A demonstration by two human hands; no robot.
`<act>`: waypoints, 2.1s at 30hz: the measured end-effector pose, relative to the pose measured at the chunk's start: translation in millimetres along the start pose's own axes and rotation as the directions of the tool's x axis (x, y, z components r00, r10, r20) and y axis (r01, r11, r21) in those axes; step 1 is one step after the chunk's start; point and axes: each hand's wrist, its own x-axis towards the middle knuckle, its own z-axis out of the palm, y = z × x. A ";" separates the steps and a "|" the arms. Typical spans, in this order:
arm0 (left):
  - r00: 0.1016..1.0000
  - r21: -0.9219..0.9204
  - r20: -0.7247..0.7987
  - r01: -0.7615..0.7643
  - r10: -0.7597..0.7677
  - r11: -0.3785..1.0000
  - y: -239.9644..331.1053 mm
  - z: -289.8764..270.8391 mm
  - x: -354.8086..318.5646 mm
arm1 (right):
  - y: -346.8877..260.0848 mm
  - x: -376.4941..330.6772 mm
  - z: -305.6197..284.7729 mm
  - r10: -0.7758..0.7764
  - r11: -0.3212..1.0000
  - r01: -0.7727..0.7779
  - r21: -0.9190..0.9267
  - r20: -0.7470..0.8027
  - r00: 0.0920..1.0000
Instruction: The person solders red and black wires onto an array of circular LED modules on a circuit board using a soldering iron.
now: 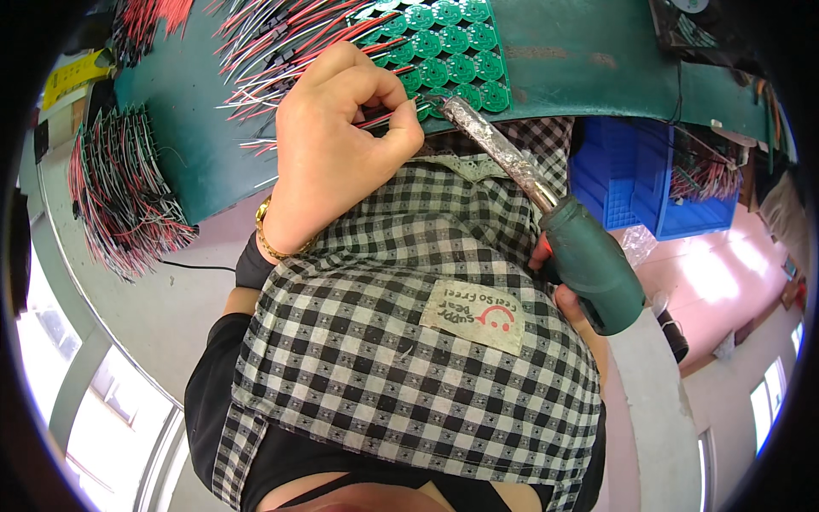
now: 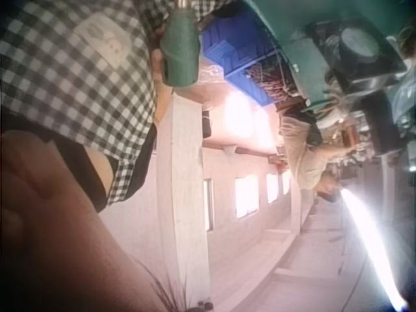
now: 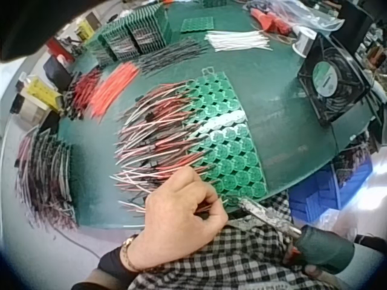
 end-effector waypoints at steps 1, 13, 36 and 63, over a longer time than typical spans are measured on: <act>1.000 -0.001 -0.001 -0.001 0.001 1.000 0.1 0.0 -0.3 | -0.3 -1.2 2.8 0.043 0.998 -0.041 0.050 -0.037 0.998; 1.000 0.004 0.000 0.013 -0.013 1.000 1.4 -0.6 -3.8 | -26.8 -1.2 0.8 0.402 0.914 -0.400 -0.074 0.027 0.915; 1.000 0.001 0.005 0.019 -0.019 1.000 5.1 -4.2 -7.7 | -37.7 0.6 6.1 0.206 0.974 -0.206 -0.099 -0.009 0.978; 0.982 -0.448 0.162 -0.011 0.094 0.894 2.1 -62.1 3.9 | -49.1 97.4 34.9 -0.181 0.981 0.168 -0.093 -0.163 0.970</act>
